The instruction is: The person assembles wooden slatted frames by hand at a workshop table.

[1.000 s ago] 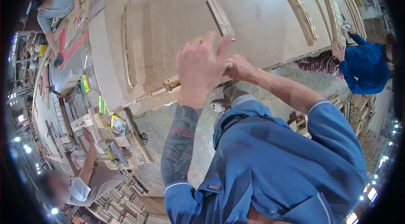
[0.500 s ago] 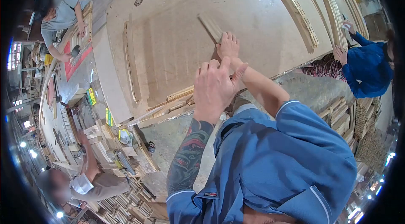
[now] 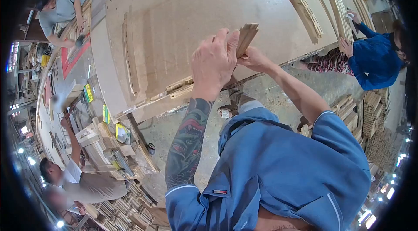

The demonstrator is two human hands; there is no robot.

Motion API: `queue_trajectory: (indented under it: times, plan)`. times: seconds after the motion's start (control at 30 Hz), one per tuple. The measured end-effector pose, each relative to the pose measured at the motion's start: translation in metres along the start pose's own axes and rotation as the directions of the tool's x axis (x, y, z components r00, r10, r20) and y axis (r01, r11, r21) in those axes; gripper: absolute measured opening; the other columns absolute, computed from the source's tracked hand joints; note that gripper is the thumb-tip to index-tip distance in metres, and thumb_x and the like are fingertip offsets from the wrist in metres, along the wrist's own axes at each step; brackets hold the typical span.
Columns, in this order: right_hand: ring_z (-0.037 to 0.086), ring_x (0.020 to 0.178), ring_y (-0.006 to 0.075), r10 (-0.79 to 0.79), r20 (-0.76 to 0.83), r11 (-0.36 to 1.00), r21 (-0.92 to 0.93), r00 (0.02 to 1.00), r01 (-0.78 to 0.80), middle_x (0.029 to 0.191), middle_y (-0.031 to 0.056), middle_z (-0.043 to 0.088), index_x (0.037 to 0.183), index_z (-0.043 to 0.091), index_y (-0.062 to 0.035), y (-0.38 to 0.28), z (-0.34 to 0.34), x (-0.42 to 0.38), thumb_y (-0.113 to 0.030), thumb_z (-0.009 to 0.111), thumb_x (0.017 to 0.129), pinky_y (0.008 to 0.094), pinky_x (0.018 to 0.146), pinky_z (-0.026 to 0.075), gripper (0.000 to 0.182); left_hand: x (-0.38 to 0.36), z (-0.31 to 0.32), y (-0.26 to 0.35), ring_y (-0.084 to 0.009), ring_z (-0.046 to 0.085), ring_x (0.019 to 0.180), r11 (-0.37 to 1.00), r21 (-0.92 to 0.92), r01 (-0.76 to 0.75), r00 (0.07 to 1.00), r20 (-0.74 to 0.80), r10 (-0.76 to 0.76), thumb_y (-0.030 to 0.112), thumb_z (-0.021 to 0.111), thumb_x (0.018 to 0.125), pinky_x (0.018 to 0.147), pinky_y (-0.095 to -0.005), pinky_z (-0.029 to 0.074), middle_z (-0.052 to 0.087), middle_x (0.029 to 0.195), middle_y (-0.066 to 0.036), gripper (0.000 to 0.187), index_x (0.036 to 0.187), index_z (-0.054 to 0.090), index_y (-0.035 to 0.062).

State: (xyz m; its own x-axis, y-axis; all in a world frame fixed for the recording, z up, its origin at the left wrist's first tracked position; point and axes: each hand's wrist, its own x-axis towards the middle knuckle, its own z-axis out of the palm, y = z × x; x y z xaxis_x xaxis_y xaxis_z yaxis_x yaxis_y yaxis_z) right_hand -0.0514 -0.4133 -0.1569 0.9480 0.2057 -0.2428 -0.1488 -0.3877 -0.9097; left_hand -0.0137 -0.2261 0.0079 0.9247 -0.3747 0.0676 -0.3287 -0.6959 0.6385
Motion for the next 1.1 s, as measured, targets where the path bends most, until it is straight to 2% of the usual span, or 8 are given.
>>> queue_trajectory:
  times: [0.3, 0.47, 0.53, 0.63, 0.7, 0.77, 0.9, 1.1]
  plan:
    - [0.066, 0.081, 0.0333, -0.237, 0.025, 0.896, -0.380, 0.971, 0.229, 0.089, 0.0110, 0.071, 0.103, 0.072, -0.0152, -0.010, 0.015, -0.016, -0.012, 0.070, 0.085, 0.0457, 0.075, 0.052, 0.019, -0.001, 0.001, -0.001, -0.0405, 0.065, 0.095, 1.000, 0.007, 0.017, 1.000, 0.018, -0.017, 0.050, 0.044, 0.102, 0.078, -0.0478, 0.051, 0.069, 0.097, -0.019, 0.049, 0.111, 0.066, 0.0067]
    - [0.063, 0.103, 0.0303, -0.341, -0.077, 0.838, -0.476, 0.937, 0.266, 0.102, 0.0063, 0.071, 0.105, 0.071, -0.0158, 0.015, 0.034, -0.008, -0.012, 0.070, 0.083, 0.0434, 0.087, 0.051, 0.023, -0.036, -0.037, -0.003, -0.0292, 0.065, 0.074, 0.943, -0.150, -0.297, 0.878, -0.431, 0.208, 0.032, 0.057, 0.099, 0.069, -0.0375, 0.049, 0.064, 0.080, -0.015, 0.032, 0.098, 0.065, 0.0010]
    - [0.061, 0.103, 0.0309, -0.273, 0.072, 0.743, -0.617, 0.959, 0.258, 0.104, 0.0061, 0.069, 0.108, 0.070, -0.0151, 0.031, 0.028, 0.000, -0.010, 0.069, 0.079, 0.0429, 0.089, 0.050, 0.030, -0.082, -0.056, -0.014, -0.0238, 0.060, 0.065, 0.912, -0.410, -0.014, 0.925, -0.351, -0.144, 0.027, 0.062, 0.097, 0.058, -0.0358, 0.045, 0.063, 0.074, -0.011, 0.025, 0.091, 0.063, 0.0022]
    - [0.061, 0.097, 0.0324, -0.296, 0.295, 0.695, -0.586, 0.908, 0.417, 0.107, 0.0121, 0.068, 0.113, 0.069, -0.0129, 0.016, 0.010, 0.007, -0.010, 0.061, 0.085, 0.0434, 0.087, 0.048, 0.029, -0.167, -0.051, -0.057, -0.0196, 0.061, 0.067, 0.503, -0.745, 0.438, 0.784, 0.043, -0.620, 0.043, 0.053, 0.100, 0.059, -0.0331, 0.048, 0.065, 0.077, -0.011, 0.041, 0.097, 0.064, 0.0032]
    - [0.061, 0.096, 0.0316, -0.406, 0.268, 0.657, -0.580, 0.874, 0.483, 0.106, 0.0100, 0.067, 0.111, 0.068, -0.0124, -0.020, 0.004, 0.020, -0.007, 0.063, 0.081, 0.0417, 0.086, 0.049, 0.031, -0.199, -0.061, -0.056, -0.0202, 0.065, 0.073, 0.328, -0.846, 0.420, 0.730, 0.100, -0.676, 0.050, 0.049, 0.101, 0.062, -0.0341, 0.051, 0.069, 0.087, -0.013, 0.049, 0.105, 0.064, 0.0039]
    - [0.061, 0.105, 0.0330, -0.420, 0.248, 0.651, -0.588, 0.873, 0.480, 0.113, 0.0108, 0.067, 0.117, 0.065, -0.0112, -0.048, 0.000, 0.044, -0.001, 0.064, 0.080, 0.0408, 0.091, 0.050, 0.038, -0.212, -0.073, -0.047, -0.0284, 0.068, 0.095, -0.268, -0.963, 0.034, 0.671, 0.221, -0.707, 0.063, 0.042, 0.099, 0.078, -0.0364, 0.057, 0.065, 0.116, -0.019, 0.066, 0.129, 0.053, 0.0048]
    - [0.054, 0.125, 0.0381, -0.476, 0.122, 0.760, -0.441, 0.871, 0.477, 0.137, 0.0169, 0.056, 0.137, 0.054, -0.0116, -0.041, 0.029, 0.131, -0.002, 0.062, 0.089, 0.0461, 0.099, 0.047, 0.050, -0.216, -0.038, -0.070, -0.0337, 0.060, 0.118, -0.499, -0.858, -0.123, 0.497, 0.382, -0.779, 0.060, 0.042, 0.100, 0.100, -0.0389, 0.050, 0.057, 0.129, -0.020, 0.068, 0.141, 0.041, 0.0054]
    - [0.062, 0.113, 0.0342, -0.170, -0.135, 0.884, -0.458, 0.976, 0.091, 0.132, 0.0153, 0.060, 0.139, 0.053, -0.0119, -0.032, 0.034, 0.130, -0.009, 0.067, 0.087, 0.0431, 0.096, 0.049, 0.054, -0.201, 0.044, -0.176, -0.0250, 0.066, 0.103, -0.519, -0.840, -0.155, 0.384, 0.433, -0.816, 0.036, 0.051, 0.104, 0.091, -0.0369, 0.055, 0.064, 0.107, -0.013, 0.034, 0.119, 0.055, 0.0055]
